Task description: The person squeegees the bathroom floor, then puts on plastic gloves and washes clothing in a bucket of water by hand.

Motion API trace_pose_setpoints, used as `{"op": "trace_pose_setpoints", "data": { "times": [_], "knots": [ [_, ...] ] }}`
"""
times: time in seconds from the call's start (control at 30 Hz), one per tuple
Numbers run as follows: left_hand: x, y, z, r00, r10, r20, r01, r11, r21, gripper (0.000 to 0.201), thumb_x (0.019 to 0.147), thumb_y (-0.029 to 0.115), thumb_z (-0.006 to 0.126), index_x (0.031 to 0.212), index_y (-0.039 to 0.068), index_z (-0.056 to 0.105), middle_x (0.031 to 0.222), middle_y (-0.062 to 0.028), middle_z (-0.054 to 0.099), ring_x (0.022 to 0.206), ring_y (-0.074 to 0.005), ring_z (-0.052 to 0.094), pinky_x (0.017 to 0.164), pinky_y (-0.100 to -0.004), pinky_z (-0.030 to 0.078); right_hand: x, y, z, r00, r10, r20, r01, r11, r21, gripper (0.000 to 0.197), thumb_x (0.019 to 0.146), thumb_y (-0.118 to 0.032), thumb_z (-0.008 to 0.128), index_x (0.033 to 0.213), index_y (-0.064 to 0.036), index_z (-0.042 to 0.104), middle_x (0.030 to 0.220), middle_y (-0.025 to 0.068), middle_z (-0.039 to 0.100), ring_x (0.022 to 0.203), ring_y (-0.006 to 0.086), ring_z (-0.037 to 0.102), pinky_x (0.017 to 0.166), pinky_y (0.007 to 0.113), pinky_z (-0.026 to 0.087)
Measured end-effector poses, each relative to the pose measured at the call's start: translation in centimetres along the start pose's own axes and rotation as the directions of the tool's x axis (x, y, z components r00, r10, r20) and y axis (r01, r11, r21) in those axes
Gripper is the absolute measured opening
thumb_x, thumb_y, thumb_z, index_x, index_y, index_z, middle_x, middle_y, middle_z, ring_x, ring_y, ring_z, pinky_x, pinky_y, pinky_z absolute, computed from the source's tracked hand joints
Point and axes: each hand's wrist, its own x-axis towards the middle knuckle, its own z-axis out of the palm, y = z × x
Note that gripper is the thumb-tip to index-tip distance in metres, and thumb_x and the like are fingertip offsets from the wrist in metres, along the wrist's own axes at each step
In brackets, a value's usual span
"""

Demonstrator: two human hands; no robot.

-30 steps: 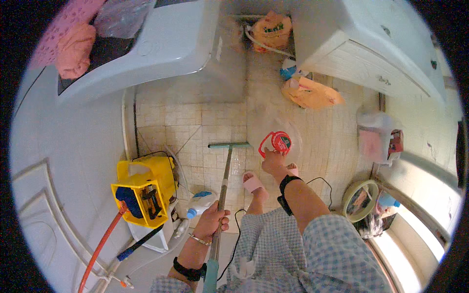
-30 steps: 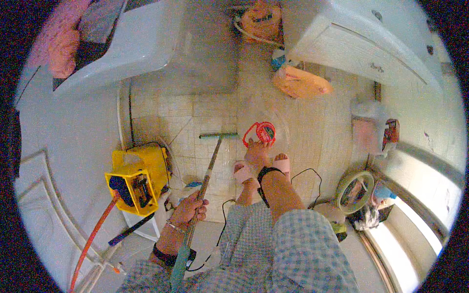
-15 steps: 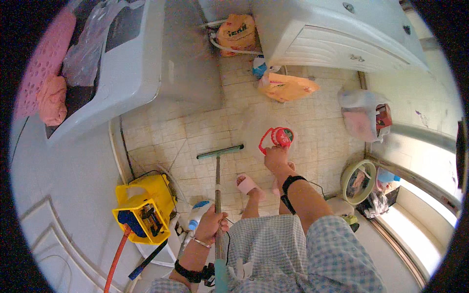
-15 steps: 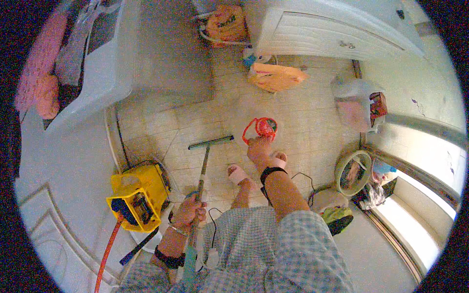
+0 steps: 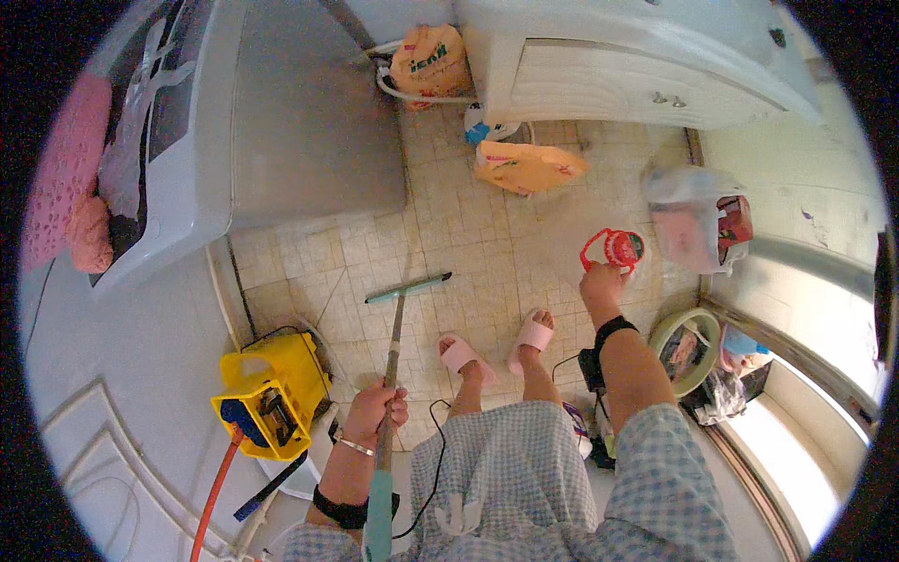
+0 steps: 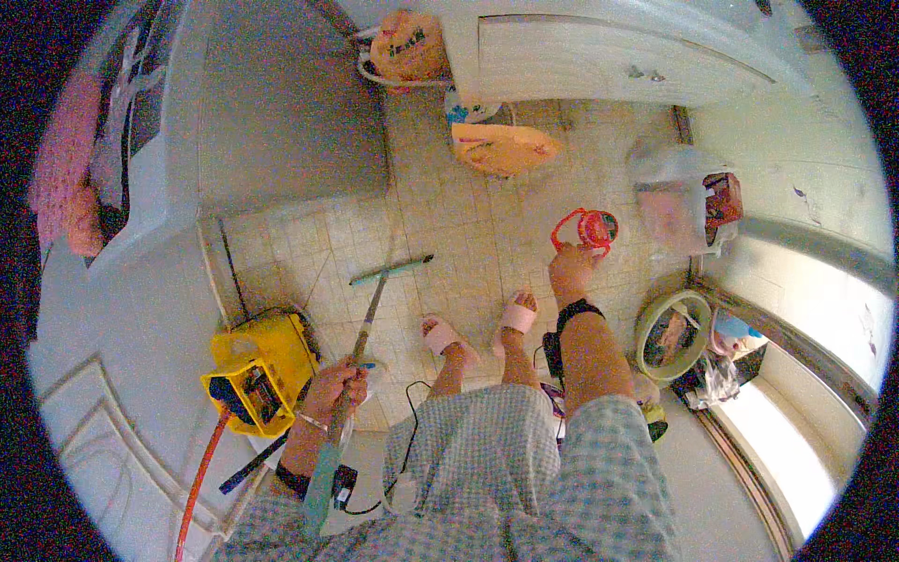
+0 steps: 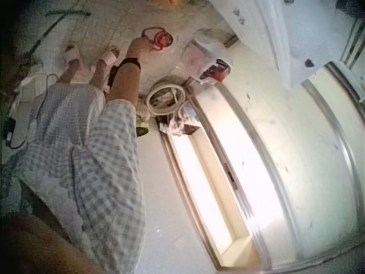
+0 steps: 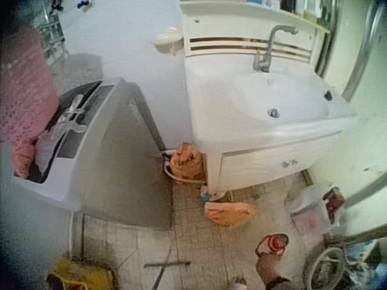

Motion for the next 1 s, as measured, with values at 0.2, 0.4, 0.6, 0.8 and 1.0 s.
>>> {"op": "trace_pose_setpoints", "data": {
  "times": [0.2, 0.4, 0.6, 0.8, 1.0],
  "knots": [
    [-0.9, -0.2, 4.9, 0.995, 0.086, 0.048, -0.090, 0.993, 0.074, 0.005, 0.081, 0.006, 0.038, 0.085, 0.004, 0.039, 0.069, -0.0055, 0.043, 0.051, -0.0098, 0.040, 0.041, -0.0218, 0.034, 0.9, 4.1, -3.2, 0.941, 0.194, 0.277, -0.193, 0.981, -0.029, 0.024, 0.073, -0.022, 0.051, 0.092, -0.0098, 0.056, 0.095, 0.0101, 0.057, 0.091, 0.0303, 0.054, 0.075, 0.047, 0.040],
    [0.5, -0.9, 9.2, 0.992, 0.106, 0.069, -0.112, 0.991, 0.079, 0.008, 0.082, 0.004, 0.038, 0.089, 0.003, 0.039, 0.078, -0.0061, 0.044, 0.052, -0.0074, 0.039, 0.043, -0.0217, 0.035, 0.2, 5.3, -5.8, 0.956, 0.236, 0.176, -0.250, 0.966, 0.060, 0.037, 0.073, -0.022, 0.049, 0.104, -0.0024, 0.050, 0.106, 0.0152, 0.051, 0.100, 0.0305, 0.048, 0.084, 0.044, 0.037],
    [1.7, -1.7, 13.1, 0.969, 0.206, 0.137, -0.196, 0.977, -0.083, 0.007, 0.083, 0.005, 0.037, 0.087, 0.001, 0.041, 0.072, -0.0051, 0.043, 0.051, -0.0081, 0.039, 0.043, -0.0216, 0.036, -3.9, 0.5, -4.2, 0.998, -0.049, 0.034, 0.031, 0.913, 0.406, 0.044, 0.072, -0.027, 0.053, 0.109, -0.0036, 0.046, 0.108, 0.0163, 0.048, 0.100, 0.0320, 0.045, 0.084, 0.042, 0.035],
    [3.6, -2.2, 15.1, 0.915, 0.346, 0.208, -0.225, 0.866, -0.447, 0.013, 0.084, 0.007, 0.036, 0.086, -0.004, 0.042, 0.060, -0.0040, 0.039, 0.049, -0.0096, 0.038, 0.044, -0.0201, 0.036, -8.6, -7.4, -5.9, 0.757, -0.507, 0.412, 0.361, 0.851, 0.382, 0.029, 0.077, -0.031, 0.049, 0.095, -0.0100, 0.056, 0.082, 0.0125, 0.059, 0.076, 0.0280, 0.057, 0.069, 0.034, 0.046],
    [4.6, 1.2, 16.9, 0.897, 0.349, 0.272, -0.026, 0.655, -0.756, 0.013, 0.084, 0.006, 0.037, 0.084, -0.006, 0.040, 0.063, -0.0057, 0.040, 0.050, -0.0111, 0.040, 0.044, -0.0197, 0.037, -8.6, -11.2, -8.3, 0.522, -0.471, 0.712, -0.633, 0.345, 0.693, 0.041, 0.083, -0.042, 0.040, 0.097, -0.0046, 0.051, 0.079, 0.0095, 0.058, 0.067, 0.0210, 0.057, 0.059, 0.033, 0.047]
  ]
}}
